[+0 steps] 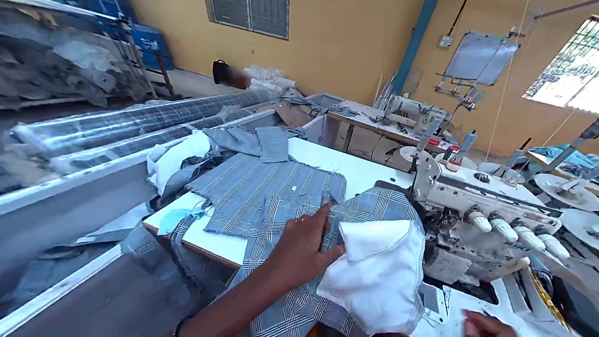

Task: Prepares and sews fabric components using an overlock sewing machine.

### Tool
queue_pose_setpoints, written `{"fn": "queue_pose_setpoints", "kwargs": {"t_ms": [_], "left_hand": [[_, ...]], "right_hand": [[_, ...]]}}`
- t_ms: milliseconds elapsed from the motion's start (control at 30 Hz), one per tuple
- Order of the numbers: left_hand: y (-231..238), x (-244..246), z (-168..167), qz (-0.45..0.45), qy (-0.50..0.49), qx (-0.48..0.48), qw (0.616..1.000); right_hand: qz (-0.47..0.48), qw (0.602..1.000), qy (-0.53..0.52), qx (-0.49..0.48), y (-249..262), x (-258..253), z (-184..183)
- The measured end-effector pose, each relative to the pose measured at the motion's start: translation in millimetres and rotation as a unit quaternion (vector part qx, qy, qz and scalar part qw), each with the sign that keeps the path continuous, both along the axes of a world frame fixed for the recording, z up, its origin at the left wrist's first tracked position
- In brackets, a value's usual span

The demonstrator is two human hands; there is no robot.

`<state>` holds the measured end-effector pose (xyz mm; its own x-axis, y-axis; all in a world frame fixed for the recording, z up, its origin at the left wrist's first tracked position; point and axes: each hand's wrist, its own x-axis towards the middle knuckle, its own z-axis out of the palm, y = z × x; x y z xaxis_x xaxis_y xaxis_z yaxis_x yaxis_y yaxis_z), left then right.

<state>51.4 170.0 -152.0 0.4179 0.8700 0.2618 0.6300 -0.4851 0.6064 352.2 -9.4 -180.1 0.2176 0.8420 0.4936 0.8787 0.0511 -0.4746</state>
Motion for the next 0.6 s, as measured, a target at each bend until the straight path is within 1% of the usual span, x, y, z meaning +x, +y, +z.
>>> {"fn": "queue_pose_setpoints", "kwargs": {"t_ms": [33, 67, 100, 133, 167, 200, 233, 267, 300, 333, 367, 400, 433, 467, 500, 533, 567, 600], "left_hand": [[-1, 6, 8, -0.021, 0.025, -0.038, 0.999], [-3, 12, 16, -0.049, 0.047, -0.09, 0.994], [-5, 17, 23, -0.076, 0.049, -0.136, 0.987], [-6, 20, 25, -0.093, 0.027, -0.158, 0.983], [-9, 19, 26, -0.097, -0.019, -0.158, 0.982], [-12, 16, 23, -0.088, -0.086, -0.139, 0.983], [-18, 12, 17, -0.073, -0.156, -0.095, 0.98], [-26, 7, 7, -0.067, -0.202, -0.023, 0.977], [-36, 1, -5, -0.088, -0.209, 0.068, 0.972], [-48, -4, -16, -0.131, -0.178, 0.158, 0.962], [-61, -6, -25, -0.176, -0.116, 0.238, 0.948], [-73, -5, -32, -0.204, -0.023, 0.306, 0.93], [-80, -2, -38, -0.212, 0.042, 0.352, 0.91], [-83, 3, -44, -0.199, 0.074, 0.387, 0.897], [-80, 9, -45, -0.181, 0.075, 0.403, 0.894], [-76, 15, -38, -0.168, 0.052, 0.4, 0.899], [-74, 20, -26, -0.16, 0.013, 0.375, 0.913], [-75, 23, -8, -0.159, -0.038, 0.319, 0.934]], "right_hand": [[0.038, 0.997, 0.063, 0.004, 0, -34, 3], [0.052, 0.994, 0.094, 0.002, 2, -64, 2], [0.048, 0.995, 0.09, 0.009, 6, -86, -5], [0.038, 0.997, 0.067, 0.023, 12, -98, -17], [0.032, 0.998, 0.042, 0.03, 19, -102, -30], [0.031, 0.999, 0.022, 0.036, 26, -101, -42], [0.044, 0.998, 0.025, 0.044, 30, -98, -49], [0.063, 0.995, 0.049, 0.056, 31, -95, -53], [0.08, 0.991, 0.082, 0.067, 30, -93, -52], [0.099, 0.984, 0.123, 0.081, 31, -89, -46], [0.126, 0.973, 0.166, 0.095, 32, -86, -37], [0.157, 0.961, 0.202, 0.106, 34, -83, -26], [0.183, 0.951, 0.223, 0.114, 36, -81, -14], [0.204, 0.944, 0.228, 0.121, 38, -79, -2], [0.224, 0.939, 0.228, 0.129, 41, -78, 10], [0.239, 0.931, 0.234, 0.144, 44, -78, 21], [0.257, 0.92, 0.249, 0.158, 47, -79, 30], [0.281, 0.906, 0.271, 0.163, 48, -80, 36]]}}
